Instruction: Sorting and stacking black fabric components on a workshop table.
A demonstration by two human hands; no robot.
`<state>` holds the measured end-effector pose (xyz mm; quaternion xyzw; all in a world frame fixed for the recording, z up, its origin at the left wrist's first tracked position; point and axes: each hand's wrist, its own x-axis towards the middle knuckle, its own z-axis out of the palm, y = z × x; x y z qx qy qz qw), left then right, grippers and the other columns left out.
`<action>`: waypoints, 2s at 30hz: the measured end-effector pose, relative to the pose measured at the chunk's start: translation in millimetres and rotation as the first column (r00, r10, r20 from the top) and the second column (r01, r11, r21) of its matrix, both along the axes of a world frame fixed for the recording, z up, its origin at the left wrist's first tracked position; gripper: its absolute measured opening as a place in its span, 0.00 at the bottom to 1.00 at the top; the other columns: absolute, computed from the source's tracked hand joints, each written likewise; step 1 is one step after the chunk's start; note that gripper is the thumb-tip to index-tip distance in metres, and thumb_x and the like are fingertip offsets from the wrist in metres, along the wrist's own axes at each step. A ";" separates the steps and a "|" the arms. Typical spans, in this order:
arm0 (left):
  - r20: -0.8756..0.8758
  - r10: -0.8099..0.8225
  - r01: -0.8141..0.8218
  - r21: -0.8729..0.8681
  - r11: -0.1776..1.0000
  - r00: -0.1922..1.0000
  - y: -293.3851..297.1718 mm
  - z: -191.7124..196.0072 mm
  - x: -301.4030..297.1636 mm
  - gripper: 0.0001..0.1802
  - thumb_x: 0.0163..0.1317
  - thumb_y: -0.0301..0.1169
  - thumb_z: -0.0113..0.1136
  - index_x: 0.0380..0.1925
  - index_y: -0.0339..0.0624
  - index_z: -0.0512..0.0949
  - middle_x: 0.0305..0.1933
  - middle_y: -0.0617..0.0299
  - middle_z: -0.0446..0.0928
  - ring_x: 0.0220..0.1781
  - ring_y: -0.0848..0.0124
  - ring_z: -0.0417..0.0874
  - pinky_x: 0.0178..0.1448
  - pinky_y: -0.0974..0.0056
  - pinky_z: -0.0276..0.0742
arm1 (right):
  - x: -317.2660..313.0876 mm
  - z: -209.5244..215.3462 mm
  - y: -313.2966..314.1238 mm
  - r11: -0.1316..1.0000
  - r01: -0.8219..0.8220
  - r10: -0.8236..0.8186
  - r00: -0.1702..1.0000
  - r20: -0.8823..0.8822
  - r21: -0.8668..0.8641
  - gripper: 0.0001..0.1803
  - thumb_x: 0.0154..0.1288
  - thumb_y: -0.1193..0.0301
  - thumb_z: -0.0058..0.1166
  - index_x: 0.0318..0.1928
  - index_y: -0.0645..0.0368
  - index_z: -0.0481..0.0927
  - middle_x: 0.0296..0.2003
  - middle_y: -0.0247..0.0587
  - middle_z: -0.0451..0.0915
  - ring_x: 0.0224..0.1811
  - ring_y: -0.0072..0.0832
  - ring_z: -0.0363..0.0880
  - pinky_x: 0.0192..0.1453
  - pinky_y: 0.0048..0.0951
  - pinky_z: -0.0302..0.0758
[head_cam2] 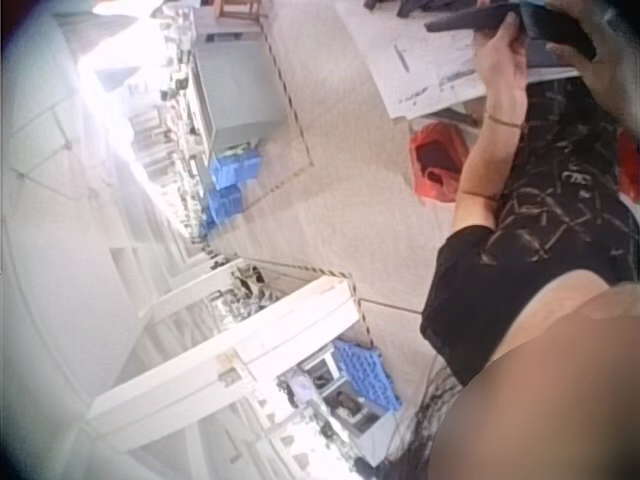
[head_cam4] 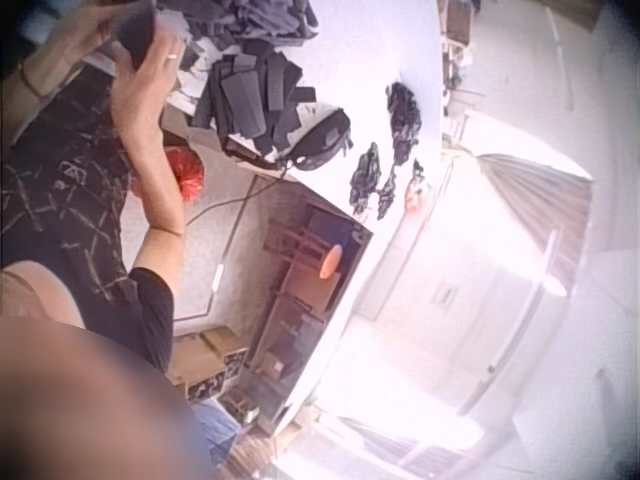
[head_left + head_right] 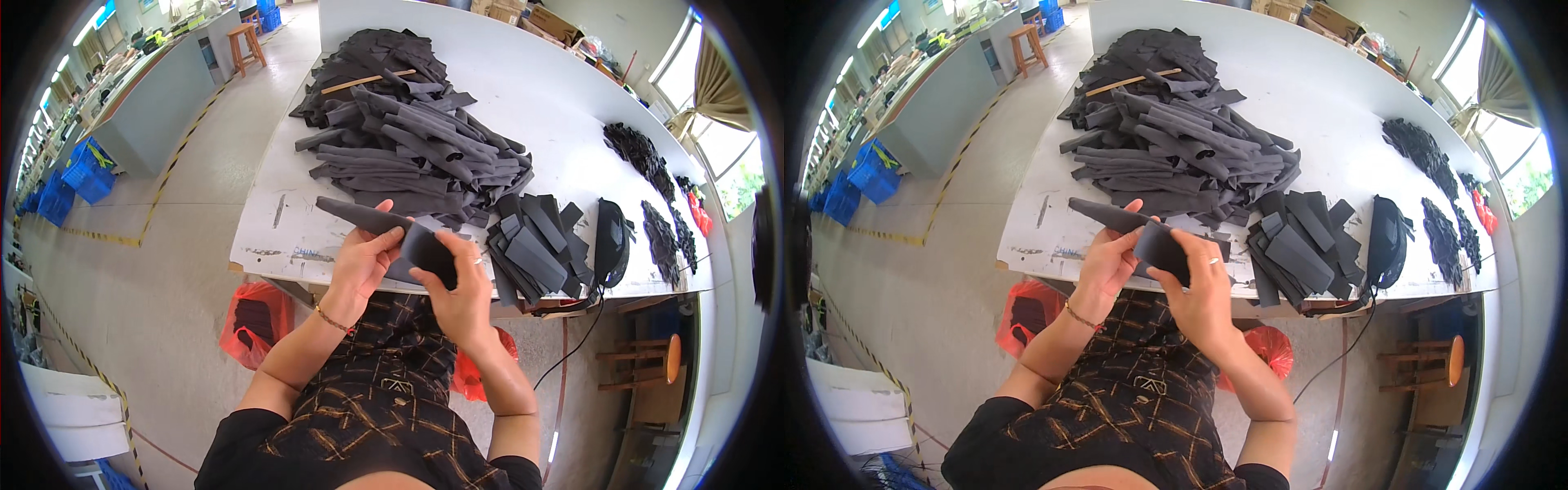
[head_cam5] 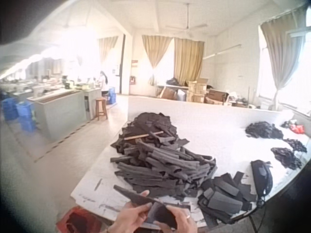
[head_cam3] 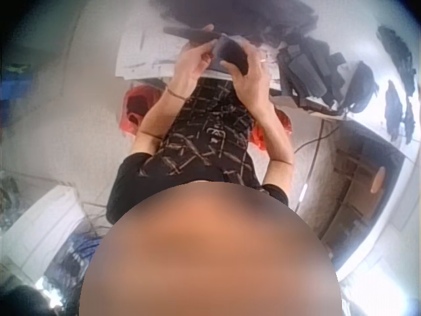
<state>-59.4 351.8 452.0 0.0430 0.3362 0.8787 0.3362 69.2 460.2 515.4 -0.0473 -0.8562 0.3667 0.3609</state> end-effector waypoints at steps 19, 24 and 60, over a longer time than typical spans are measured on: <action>0.089 -0.126 0.107 0.200 0.974 0.988 -16.1 10.3 -28.3 0.19 0.68 0.16 0.47 0.59 0.27 0.65 0.63 0.34 0.69 0.65 0.50 0.74 0.69 0.51 0.75 | -8.3 6.9 32.5 0.936 0.038 -0.040 0.999 -0.004 0.351 0.19 0.45 0.75 0.70 0.42 0.57 0.83 0.38 0.33 0.80 0.42 0.35 0.75 0.55 0.37 0.65; 0.036 -0.215 0.202 0.223 0.954 0.976 -21.3 8.8 -25.8 0.24 0.66 0.14 0.47 0.63 0.32 0.63 0.65 0.36 0.67 0.65 0.50 0.74 0.68 0.51 0.75 | -13.6 7.2 31.5 0.907 0.065 -0.046 0.997 -0.056 0.417 0.17 0.46 0.76 0.69 0.40 0.57 0.83 0.37 0.32 0.80 0.40 0.33 0.76 0.53 0.36 0.66; -0.170 -0.011 0.066 0.325 0.943 0.985 15.6 11.6 17.9 0.16 0.75 0.36 0.47 0.52 0.36 0.75 0.58 0.49 0.77 0.58 0.65 0.79 0.66 0.60 0.72 | -16.0 -33.8 18.7 0.907 -0.161 0.128 0.986 0.109 0.389 0.20 0.50 0.81 0.65 0.43 0.61 0.73 0.45 0.51 0.74 0.43 0.50 0.77 0.45 0.44 0.76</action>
